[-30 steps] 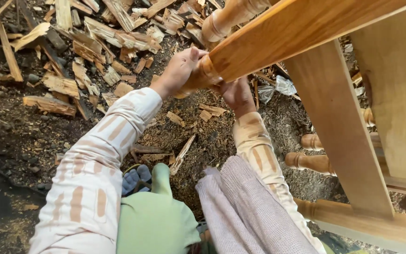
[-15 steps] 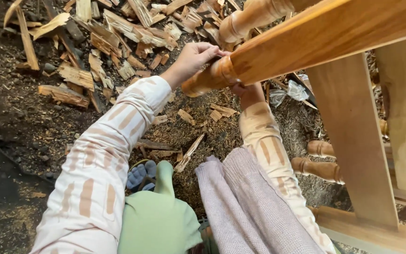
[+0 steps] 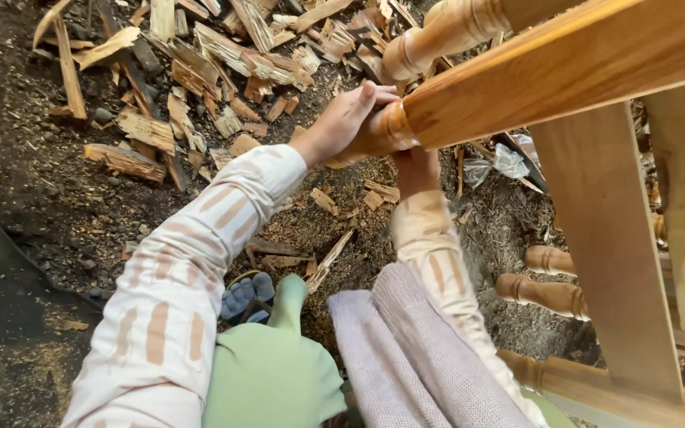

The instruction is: The person sits on the ground and sands the legs and frame of a wooden chair using a sanding block. They work on the rounded legs and the connecting horizontal rails, smoothing the wood surfaces.

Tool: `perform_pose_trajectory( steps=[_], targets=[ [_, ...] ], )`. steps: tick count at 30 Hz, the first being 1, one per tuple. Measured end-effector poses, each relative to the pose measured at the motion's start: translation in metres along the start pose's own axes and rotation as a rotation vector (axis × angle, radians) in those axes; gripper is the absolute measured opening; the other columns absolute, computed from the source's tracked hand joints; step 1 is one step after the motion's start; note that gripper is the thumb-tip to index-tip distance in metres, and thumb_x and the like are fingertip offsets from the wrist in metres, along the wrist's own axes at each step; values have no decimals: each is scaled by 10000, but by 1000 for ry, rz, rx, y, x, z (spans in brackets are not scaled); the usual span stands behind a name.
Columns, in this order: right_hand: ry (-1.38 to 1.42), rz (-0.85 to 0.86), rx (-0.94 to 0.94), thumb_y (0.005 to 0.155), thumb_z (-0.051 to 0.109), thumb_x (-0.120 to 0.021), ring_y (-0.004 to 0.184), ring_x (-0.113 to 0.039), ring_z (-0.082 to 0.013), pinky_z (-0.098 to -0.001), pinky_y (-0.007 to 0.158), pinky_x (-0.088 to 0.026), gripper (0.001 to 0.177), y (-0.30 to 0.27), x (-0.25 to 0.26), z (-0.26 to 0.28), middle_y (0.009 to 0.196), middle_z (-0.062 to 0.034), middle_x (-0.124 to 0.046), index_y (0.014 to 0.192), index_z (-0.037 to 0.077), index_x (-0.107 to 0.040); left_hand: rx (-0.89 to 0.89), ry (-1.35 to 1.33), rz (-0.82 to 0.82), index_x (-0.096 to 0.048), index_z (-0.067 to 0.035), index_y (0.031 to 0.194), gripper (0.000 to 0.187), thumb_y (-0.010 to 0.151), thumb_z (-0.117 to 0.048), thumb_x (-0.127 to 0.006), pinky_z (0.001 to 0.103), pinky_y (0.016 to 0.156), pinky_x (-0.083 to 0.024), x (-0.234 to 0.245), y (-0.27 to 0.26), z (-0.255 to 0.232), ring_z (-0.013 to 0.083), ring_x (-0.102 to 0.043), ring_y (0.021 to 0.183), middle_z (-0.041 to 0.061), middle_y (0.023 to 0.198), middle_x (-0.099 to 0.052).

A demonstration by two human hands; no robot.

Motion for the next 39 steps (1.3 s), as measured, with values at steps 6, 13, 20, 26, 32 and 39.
perform_pose_trajectory(
  steps=[6,13,20,26,32,39],
  targets=[
    [72,-47,4,904,23,-379,955,-562,-232,-334,773,-498,450,-34,-33,5,1264,-149,-603,1321,93,-532,-28,161,-170,-518,-74,1438,841,998,-651,-91,605,1217,-138,-20,-41,-12,452,-330,1448,217,1505,-485],
    [179,-115,11,958,95,-407,931,-568,-222,-322,766,-479,368,-65,-81,20,1241,-144,-627,1295,106,-554,-40,231,-215,-457,-38,1482,912,998,-693,-46,674,1190,-185,-29,-44,-15,529,-284,1429,253,1509,-451],
    [259,-167,14,1012,167,-435,908,-574,-212,-311,759,-460,296,-84,-84,17,1218,-140,-651,1268,120,-576,-115,126,-152,-669,-1,1180,963,953,-736,-90,410,946,-519,-16,4,-9,317,-643,1090,210,1146,-675],
    [307,-221,30,1058,229,-458,888,-579,-203,-300,753,-444,251,-94,-80,16,1198,-135,-672,1245,133,-594,320,-237,177,-679,-1,1084,1205,552,-931,-127,364,1005,-621,-20,26,-25,310,-766,1044,215,1081,-752],
    [617,-99,-134,970,254,-620,479,-443,-98,-290,584,-380,293,-48,-49,4,545,25,-522,699,153,-575,483,-652,346,-653,4,1172,1175,457,-889,-384,406,1002,-636,-37,57,4,340,-755,1075,216,1088,-746],
    [295,330,-128,1014,208,-507,362,-357,-101,-251,443,-384,524,12,-20,-5,414,40,-348,506,170,-385,481,-512,374,-635,-102,1280,1201,448,-915,-338,402,1132,-516,-36,55,2,332,-693,1216,199,1254,-714]
  ],
)
Point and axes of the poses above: each hand's wrist, its own y-axis towards the middle knuckle, its own x-axis out of the back of the hand, z = x × y, the point moved 4 cm from there along y, towards the middle knuckle
